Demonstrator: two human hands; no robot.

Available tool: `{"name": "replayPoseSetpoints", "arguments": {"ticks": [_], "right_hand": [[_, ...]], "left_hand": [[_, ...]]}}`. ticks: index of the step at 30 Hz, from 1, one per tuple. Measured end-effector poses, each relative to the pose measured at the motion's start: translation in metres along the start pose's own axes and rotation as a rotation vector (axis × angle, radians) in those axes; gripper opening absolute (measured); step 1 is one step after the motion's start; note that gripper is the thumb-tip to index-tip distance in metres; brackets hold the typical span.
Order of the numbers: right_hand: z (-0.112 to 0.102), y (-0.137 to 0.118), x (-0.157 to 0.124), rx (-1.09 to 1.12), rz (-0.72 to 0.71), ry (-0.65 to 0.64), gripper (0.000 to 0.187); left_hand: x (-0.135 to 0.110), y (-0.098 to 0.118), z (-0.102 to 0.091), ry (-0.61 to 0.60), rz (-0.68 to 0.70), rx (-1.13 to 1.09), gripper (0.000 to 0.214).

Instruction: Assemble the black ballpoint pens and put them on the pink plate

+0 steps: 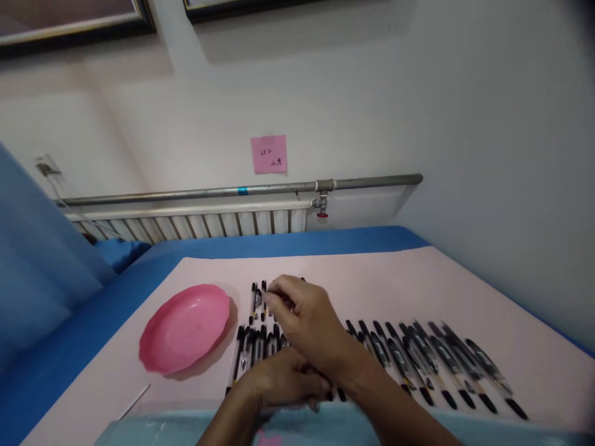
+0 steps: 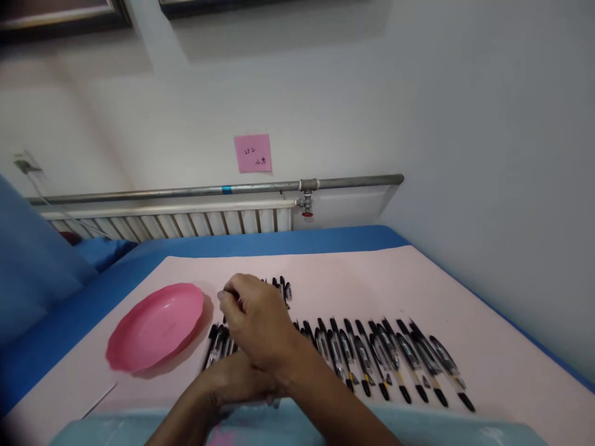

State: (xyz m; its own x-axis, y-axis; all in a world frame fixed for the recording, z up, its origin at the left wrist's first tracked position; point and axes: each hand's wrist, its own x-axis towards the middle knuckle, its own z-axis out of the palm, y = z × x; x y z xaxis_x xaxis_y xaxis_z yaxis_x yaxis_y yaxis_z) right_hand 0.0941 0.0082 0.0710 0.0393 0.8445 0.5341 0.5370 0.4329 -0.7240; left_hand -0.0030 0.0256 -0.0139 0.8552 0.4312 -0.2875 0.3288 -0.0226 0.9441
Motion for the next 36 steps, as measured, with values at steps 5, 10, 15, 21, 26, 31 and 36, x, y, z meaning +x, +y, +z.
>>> {"name": "replayPoseSetpoints", "arguments": {"ticks": [5, 10, 15, 21, 26, 31, 36], "right_hand": [[-0.014, 0.029, 0.012, -0.052, 0.074, 0.124, 0.015], [-0.013, 0.033, 0.016, -0.075, 0.087, 0.129, 0.015], [-0.015, 0.031, 0.014, -0.052, 0.112, 0.169, 0.016], [-0.027, 0.039, 0.017, -0.058, 0.135, 0.299, 0.017], [-0.026, 0.058, 0.022, -0.035, 0.191, 0.326, 0.018], [-0.018, 0.073, 0.025, -0.015, 0.236, 0.291, 0.017], [-0.012, 0.081, 0.025, -0.023, 0.266, 0.248, 0.018]], "left_hand": [[-0.003, -0.012, 0.003, -0.018, -0.062, -0.217, 0.026], [-0.004, -0.016, 0.004, 0.014, -0.070, -0.248, 0.023], [0.000, -0.020, 0.005, 0.092, -0.078, -0.336, 0.022], [0.003, -0.018, 0.001, 0.163, -0.117, -0.404, 0.026], [0.017, -0.020, 0.006, 0.286, -0.062, -0.365, 0.026], [0.026, -0.018, 0.013, 0.393, 0.090, -0.241, 0.024], [0.014, -0.020, -0.020, 0.844, 0.114, -0.070, 0.026]]}}
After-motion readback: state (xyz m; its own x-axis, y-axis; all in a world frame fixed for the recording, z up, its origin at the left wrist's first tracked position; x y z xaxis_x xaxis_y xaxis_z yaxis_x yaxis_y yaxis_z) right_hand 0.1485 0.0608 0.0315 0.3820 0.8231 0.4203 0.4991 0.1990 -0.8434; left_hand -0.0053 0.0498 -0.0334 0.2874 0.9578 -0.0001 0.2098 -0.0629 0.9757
